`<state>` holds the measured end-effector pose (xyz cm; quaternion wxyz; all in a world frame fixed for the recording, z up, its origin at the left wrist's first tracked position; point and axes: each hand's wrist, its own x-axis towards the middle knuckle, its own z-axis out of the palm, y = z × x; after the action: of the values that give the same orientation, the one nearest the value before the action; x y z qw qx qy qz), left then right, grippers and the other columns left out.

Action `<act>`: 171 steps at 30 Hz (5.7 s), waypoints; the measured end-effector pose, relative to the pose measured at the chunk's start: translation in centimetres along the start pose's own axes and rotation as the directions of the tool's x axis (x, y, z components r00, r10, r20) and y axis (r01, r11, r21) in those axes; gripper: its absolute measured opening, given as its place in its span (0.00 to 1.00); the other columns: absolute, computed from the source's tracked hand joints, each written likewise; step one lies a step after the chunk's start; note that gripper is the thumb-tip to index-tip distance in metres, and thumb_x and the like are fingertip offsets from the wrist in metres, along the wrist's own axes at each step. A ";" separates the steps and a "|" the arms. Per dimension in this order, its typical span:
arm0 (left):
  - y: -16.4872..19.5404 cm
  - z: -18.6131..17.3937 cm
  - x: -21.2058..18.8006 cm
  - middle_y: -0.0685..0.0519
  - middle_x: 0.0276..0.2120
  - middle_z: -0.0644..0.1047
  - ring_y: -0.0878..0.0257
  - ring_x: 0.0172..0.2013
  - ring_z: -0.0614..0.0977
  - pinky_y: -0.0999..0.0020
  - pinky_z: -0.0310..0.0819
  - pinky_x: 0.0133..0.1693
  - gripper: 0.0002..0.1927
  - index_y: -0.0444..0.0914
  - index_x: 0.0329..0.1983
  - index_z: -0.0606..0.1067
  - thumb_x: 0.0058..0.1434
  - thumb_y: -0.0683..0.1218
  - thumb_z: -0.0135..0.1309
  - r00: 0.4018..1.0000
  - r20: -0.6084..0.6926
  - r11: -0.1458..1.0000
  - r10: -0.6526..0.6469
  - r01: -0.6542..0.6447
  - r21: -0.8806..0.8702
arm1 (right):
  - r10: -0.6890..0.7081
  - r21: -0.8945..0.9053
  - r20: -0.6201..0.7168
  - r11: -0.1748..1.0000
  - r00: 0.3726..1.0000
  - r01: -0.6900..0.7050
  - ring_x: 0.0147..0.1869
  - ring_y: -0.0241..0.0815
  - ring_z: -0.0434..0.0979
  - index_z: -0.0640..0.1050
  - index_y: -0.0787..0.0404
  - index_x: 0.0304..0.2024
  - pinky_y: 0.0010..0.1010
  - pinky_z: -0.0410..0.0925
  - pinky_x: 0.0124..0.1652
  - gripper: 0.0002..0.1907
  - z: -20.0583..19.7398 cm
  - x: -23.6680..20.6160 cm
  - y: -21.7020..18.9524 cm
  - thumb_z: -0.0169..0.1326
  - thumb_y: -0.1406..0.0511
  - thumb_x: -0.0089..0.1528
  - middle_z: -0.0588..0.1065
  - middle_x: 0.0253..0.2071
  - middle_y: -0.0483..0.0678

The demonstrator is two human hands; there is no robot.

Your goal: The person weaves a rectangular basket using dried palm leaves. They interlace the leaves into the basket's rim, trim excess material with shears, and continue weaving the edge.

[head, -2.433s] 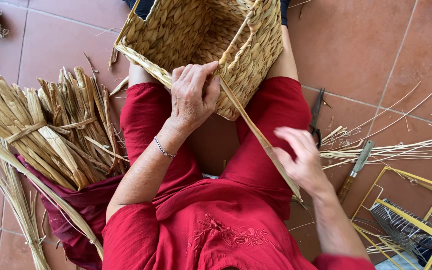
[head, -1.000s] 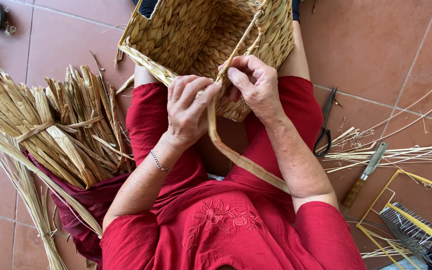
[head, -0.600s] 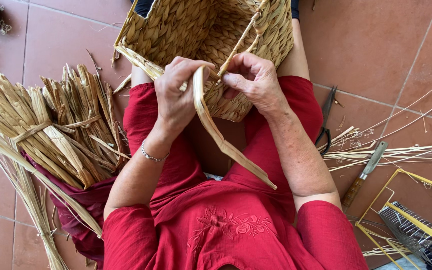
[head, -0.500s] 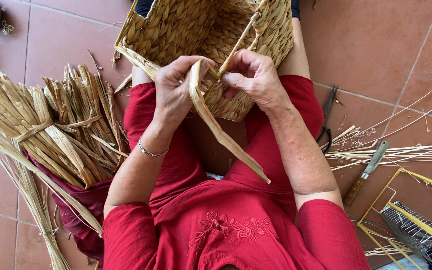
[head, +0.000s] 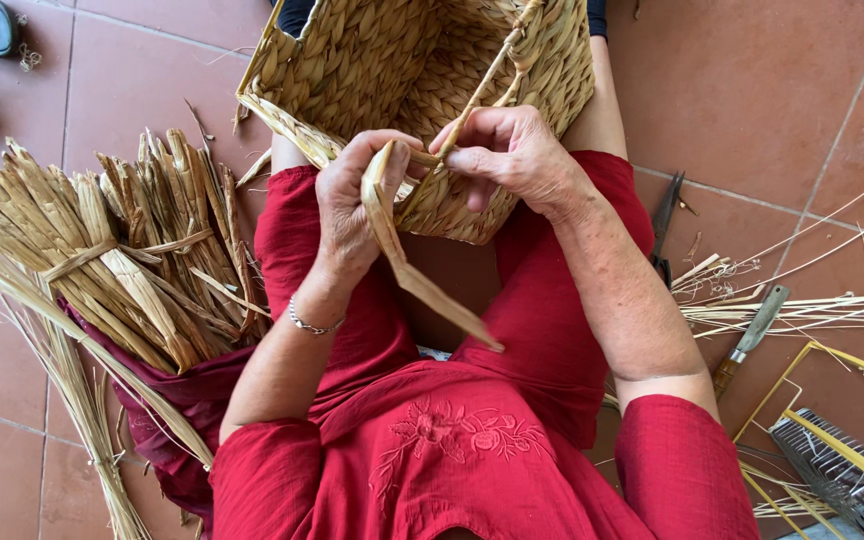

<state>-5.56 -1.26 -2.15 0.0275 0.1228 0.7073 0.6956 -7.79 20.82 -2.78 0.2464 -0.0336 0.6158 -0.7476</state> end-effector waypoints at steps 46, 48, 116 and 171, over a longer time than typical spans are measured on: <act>-0.5 -7.7 1.6 0.45 0.39 0.82 0.63 0.31 0.82 0.69 0.83 0.34 0.08 0.33 0.46 0.78 0.76 0.44 0.52 0.916 -0.385 0.937 -0.114 -0.030 -0.349 | -0.224 0.016 -0.069 0.974 0.972 0.225 0.36 0.31 0.80 0.75 0.67 0.54 0.22 0.76 0.34 0.15 1.4 -0.6 3.1 0.55 0.62 0.71 0.78 0.41 0.47; -1.0 -10.6 2.1 0.45 0.39 0.82 0.62 0.31 0.82 0.69 0.83 0.33 0.08 0.33 0.47 0.79 0.74 0.44 0.54 0.913 -0.366 0.877 -0.182 -0.018 -0.480 | -0.211 0.034 -0.061 0.976 0.976 0.213 0.38 0.31 0.80 0.74 0.68 0.55 0.23 0.76 0.36 0.15 1.4 -0.7 3.0 0.56 0.64 0.71 0.78 0.43 0.46; -2.0 -3.1 8.3 0.56 0.31 0.80 0.71 0.31 0.82 0.77 0.80 0.32 0.11 0.36 0.37 0.79 0.53 0.40 0.69 0.718 0.520 0.871 -0.463 0.478 0.115 | -0.615 -0.499 -0.356 0.761 0.703 0.414 0.47 0.31 0.70 0.76 0.65 0.42 0.23 0.72 0.46 0.08 5.5 -2.1 4.4 0.63 0.75 0.65 0.65 0.49 0.45; 0.2 0.2 -1.0 0.51 0.43 0.79 0.55 0.42 0.78 0.55 0.63 0.59 0.17 0.36 0.55 0.73 0.65 0.40 0.62 0.872 0.174 0.615 0.457 -0.452 0.646 | -0.178 -0.557 -0.225 0.830 0.958 0.024 0.55 0.42 0.79 0.75 0.65 0.57 0.32 0.72 0.54 0.17 0.9 -16.8 8.1 0.54 0.67 0.65 0.78 0.51 0.52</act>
<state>-4.54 -1.29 -2.08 -0.1978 0.2964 0.8540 0.3791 9.86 25.93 -5.88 0.1006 -0.0344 0.8290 -0.5491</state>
